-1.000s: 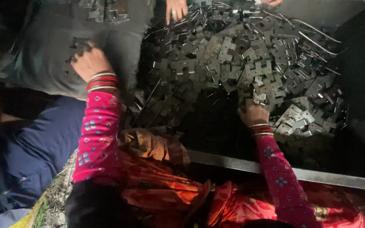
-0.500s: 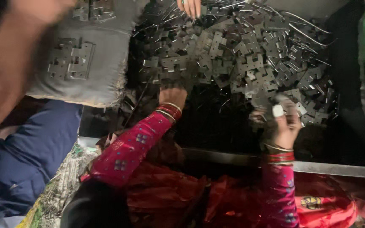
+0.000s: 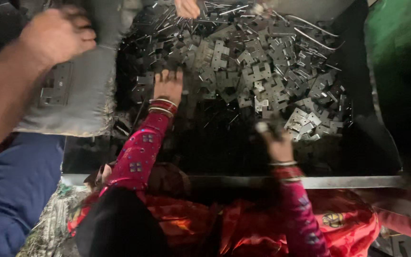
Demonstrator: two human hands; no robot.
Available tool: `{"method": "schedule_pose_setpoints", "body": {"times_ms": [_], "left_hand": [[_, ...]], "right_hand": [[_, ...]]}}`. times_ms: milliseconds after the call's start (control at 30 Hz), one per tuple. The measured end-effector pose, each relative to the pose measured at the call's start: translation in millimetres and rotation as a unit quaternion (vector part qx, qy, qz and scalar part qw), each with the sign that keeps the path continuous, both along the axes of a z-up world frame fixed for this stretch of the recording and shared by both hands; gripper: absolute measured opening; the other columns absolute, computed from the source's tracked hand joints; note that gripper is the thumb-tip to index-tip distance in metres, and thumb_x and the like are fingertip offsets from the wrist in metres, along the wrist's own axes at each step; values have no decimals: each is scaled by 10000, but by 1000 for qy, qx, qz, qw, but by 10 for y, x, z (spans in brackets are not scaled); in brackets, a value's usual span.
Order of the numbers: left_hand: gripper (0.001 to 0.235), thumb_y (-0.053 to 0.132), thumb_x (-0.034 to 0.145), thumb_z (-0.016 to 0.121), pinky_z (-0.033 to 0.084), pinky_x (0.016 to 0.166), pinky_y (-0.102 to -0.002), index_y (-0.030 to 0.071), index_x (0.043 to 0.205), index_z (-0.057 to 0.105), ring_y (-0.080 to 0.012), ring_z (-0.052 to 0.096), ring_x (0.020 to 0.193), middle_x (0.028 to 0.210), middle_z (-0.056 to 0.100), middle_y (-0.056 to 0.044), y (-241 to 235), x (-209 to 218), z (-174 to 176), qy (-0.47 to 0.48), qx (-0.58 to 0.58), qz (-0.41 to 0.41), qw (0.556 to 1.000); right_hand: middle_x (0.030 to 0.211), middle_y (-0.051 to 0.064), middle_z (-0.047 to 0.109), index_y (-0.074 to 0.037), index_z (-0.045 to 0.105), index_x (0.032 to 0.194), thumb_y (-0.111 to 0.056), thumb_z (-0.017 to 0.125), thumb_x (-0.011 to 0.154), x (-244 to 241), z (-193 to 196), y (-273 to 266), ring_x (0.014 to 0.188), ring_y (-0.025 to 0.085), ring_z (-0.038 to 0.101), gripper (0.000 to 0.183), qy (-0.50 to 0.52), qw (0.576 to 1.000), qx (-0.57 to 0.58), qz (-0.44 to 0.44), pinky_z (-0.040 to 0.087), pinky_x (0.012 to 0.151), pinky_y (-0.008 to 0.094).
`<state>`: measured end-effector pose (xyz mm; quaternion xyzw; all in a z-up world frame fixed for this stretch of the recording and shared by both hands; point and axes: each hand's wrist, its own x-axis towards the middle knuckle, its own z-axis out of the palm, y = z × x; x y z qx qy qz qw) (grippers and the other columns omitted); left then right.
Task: The person picks up metal plates and thin metal rods from a large central bin by hand and places them into smaller containers or onto a workspace while sitting.
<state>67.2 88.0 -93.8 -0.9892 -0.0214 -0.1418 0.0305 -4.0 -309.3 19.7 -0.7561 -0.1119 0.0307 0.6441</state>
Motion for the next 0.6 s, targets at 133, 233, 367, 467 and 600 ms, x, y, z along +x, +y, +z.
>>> {"method": "schedule_pose_setpoints", "body": {"times_ms": [133,233,367,467,600], "left_hand": [[452,240,892,635,440,966,-529,94,1319,632,-357,625,1153,1191,708,-178,-292,-156,319,-6,-14,59,998],[321,322,846,732,421,1047,-576,129,1101,706,-313,694,1025,1072,744,-141,-342,-298,864,160,-100,59,980],[184,302,901,741,578,764,-485,155,1013,747,-321,726,838,935,771,-133,-508,-548,1557,78,-163,-33,983],[204,277,929,691,572,657,-462,117,1053,712,-314,727,766,887,738,-140,-594,-860,1954,130,-413,-92,897],[346,343,1031,512,614,556,-363,44,1145,644,-290,766,728,853,792,-153,-548,-1054,2273,272,-811,-184,485]], "right_hand": [[955,171,748,-60,720,1070,-335,816,869,-52,-391,627,853,319,734,353,-143,943,-294,59,586,731,429],[940,176,722,-82,720,1001,-384,825,808,-159,-541,943,855,386,698,373,-160,892,-388,168,568,722,486],[918,146,685,-209,746,1072,-301,730,827,-260,-668,1000,892,384,676,262,-155,794,-432,399,552,760,515],[990,165,653,-176,708,1119,-237,705,825,-231,-702,966,924,387,661,301,-242,774,-434,392,545,749,489],[990,123,649,-198,686,1182,-183,654,770,-118,-595,955,982,342,656,414,-266,751,-429,426,538,770,480]]}}
